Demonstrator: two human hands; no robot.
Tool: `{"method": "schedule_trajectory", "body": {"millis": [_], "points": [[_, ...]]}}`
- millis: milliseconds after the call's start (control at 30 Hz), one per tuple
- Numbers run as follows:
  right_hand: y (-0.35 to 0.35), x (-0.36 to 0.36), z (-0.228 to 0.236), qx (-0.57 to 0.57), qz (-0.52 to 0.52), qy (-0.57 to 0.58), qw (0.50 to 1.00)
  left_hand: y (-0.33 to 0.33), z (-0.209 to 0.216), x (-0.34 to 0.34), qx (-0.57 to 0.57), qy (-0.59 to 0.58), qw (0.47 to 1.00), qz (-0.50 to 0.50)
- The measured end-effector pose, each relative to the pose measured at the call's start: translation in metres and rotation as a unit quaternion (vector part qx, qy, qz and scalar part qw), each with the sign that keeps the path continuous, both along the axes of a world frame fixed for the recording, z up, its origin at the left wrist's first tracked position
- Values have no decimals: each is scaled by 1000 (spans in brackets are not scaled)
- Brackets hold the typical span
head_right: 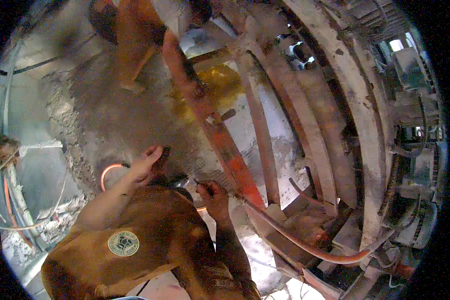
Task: The person walks through a workshop while holding a small metal gear, then approaches a large machine where another worker is present. The person places the gear onto a shaft on the machine and appears to secure it.
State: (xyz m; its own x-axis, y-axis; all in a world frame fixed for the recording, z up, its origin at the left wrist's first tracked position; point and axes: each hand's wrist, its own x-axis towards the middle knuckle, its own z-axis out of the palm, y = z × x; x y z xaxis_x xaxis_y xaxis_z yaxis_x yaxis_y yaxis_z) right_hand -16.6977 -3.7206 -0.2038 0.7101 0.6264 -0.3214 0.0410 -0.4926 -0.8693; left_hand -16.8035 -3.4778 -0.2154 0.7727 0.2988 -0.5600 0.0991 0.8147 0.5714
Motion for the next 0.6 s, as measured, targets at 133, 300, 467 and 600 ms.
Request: {"method": "schedule_trajectory", "body": {"millis": [133,300,467,600], "points": [[3,-8,6,35,-50,77,995,2,7,-12,3,-12,1000,-2],[-9,-15,-4,68,-68,66,993,11,12,-14,-32,-74,996,-23],[-15,-14,8,67,-41,11,997,8,24,-5,-44,-72,996,-20],[-19,-15,8,71,-92,50,992,5,36,9,-62,-92,993,-45]]}}
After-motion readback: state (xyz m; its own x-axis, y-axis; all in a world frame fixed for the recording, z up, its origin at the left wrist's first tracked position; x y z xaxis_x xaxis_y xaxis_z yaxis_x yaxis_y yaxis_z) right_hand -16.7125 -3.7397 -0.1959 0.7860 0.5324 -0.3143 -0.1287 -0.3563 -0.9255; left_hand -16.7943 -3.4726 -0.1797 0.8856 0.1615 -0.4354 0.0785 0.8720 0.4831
